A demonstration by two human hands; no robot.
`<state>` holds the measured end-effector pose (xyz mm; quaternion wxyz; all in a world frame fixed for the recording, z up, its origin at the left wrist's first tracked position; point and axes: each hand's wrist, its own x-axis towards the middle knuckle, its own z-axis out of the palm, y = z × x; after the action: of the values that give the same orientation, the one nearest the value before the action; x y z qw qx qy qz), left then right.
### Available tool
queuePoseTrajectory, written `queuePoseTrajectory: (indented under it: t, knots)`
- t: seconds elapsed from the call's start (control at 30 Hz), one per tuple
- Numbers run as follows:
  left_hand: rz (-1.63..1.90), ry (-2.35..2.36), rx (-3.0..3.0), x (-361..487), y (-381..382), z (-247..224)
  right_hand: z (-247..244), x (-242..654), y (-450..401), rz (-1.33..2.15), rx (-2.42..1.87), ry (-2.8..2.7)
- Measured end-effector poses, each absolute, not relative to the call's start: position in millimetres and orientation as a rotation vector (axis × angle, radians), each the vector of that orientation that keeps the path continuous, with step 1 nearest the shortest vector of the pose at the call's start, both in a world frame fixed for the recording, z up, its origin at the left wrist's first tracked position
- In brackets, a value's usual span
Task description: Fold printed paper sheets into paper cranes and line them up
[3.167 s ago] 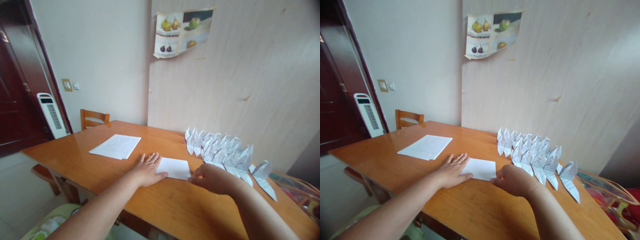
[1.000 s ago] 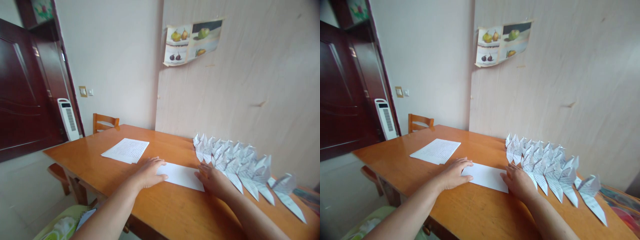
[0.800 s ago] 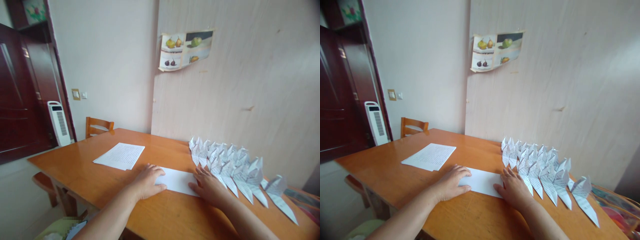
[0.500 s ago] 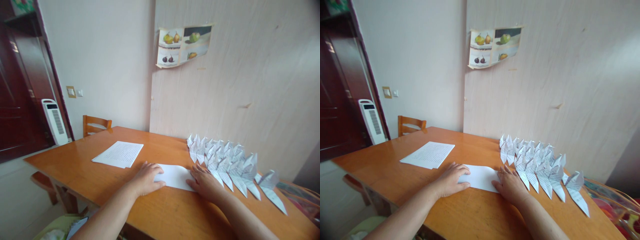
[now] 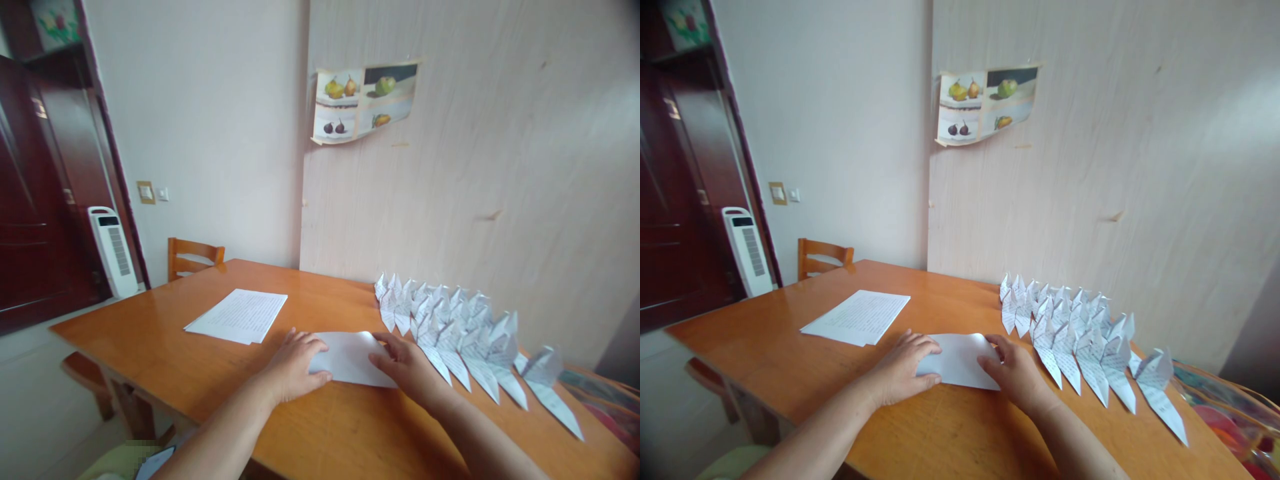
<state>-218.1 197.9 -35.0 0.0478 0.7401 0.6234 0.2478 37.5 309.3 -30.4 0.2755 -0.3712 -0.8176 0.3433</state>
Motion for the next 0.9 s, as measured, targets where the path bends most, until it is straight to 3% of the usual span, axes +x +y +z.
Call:
queuePoseTrajectory:
  t: [0.13,0.33,0.53,0.7,0.9]
  knots:
    - [0.855,1.935,2.282,-213.9,196.9,-33.9,-32.9,34.2,307.1,0.931,-1.023,-2.042]
    - [1.229,1.9,2.256,-205.5,198.0,-32.7,-22.1,30.4,284.9,0.517,-0.869,-2.193]
    - [1.26,1.852,2.207,-198.9,194.9,-31.6,-12.6,26.6,262.6,0.37,-0.596,-2.29]
    - [1.358,1.805,2.211,-197.8,193.8,-29.9,-5.9,27.9,255.4,0.494,-0.532,-2.283]
    - [1.566,1.587,2.307,-200.9,193.6,-22.2,11.5,36.6,261.7,1.032,-0.686,-2.102]
